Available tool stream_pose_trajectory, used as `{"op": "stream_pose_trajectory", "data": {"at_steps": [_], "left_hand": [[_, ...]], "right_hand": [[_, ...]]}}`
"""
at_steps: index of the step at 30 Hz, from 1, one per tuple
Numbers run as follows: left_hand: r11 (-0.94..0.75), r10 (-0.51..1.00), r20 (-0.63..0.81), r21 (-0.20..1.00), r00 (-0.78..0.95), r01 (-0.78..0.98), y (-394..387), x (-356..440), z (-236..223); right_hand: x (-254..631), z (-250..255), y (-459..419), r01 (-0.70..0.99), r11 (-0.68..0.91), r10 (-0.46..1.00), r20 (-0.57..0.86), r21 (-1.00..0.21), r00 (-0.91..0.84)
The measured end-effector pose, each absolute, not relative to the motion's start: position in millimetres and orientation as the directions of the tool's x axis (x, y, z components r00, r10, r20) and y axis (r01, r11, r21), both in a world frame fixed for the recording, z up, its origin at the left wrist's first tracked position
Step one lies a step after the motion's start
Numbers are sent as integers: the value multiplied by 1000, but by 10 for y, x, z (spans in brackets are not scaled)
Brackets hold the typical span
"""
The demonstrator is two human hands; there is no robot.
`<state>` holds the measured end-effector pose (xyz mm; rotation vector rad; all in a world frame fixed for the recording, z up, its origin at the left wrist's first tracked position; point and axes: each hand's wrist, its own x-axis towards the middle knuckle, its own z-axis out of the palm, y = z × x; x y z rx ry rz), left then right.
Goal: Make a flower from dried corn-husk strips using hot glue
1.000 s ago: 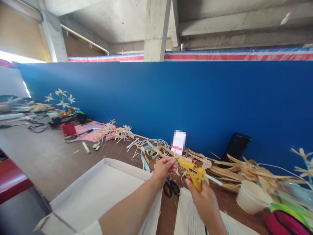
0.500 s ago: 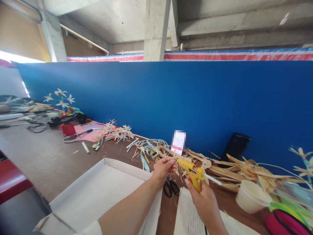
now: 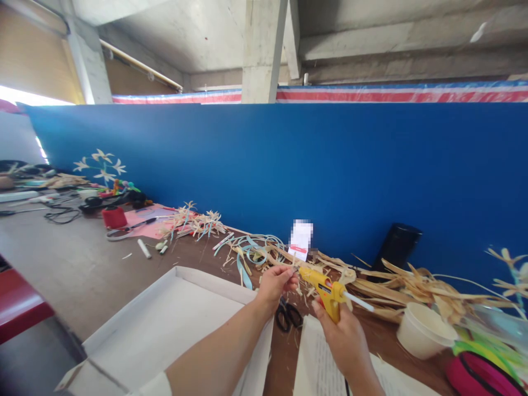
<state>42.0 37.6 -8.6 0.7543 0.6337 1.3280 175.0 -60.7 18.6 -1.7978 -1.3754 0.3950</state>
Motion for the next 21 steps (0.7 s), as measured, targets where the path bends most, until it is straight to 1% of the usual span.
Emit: {"op": "stream_pose_trajectory", "data": {"at_steps": [6, 11, 13, 16, 18, 21], "left_hand": [[78, 989, 14, 787, 145, -611, 386, 423, -100], [77, 989, 17, 778, 144, -623, 373, 411, -89], [74, 990, 18, 773, 138, -630, 369, 409, -86], [74, 990, 21, 775, 142, -628, 369, 414, -83], [79, 988, 21, 781, 153, -620, 367, 420, -75], [76, 989, 18, 800, 149, -595, 352, 422, -56]], "right_hand": [[1743, 181, -603, 636, -70, 905, 220, -768, 365], [1740, 175, -615, 592, -78, 878, 226, -802, 421], [1741, 152, -621, 522, -45, 870, 224, -852, 440], [1752, 131, -616, 326, 92, 860, 240, -941, 451], [1778, 172, -616, 197, 162, 849, 239, -967, 471], [1880, 350, -665, 131, 178, 827, 221, -975, 517]]}}
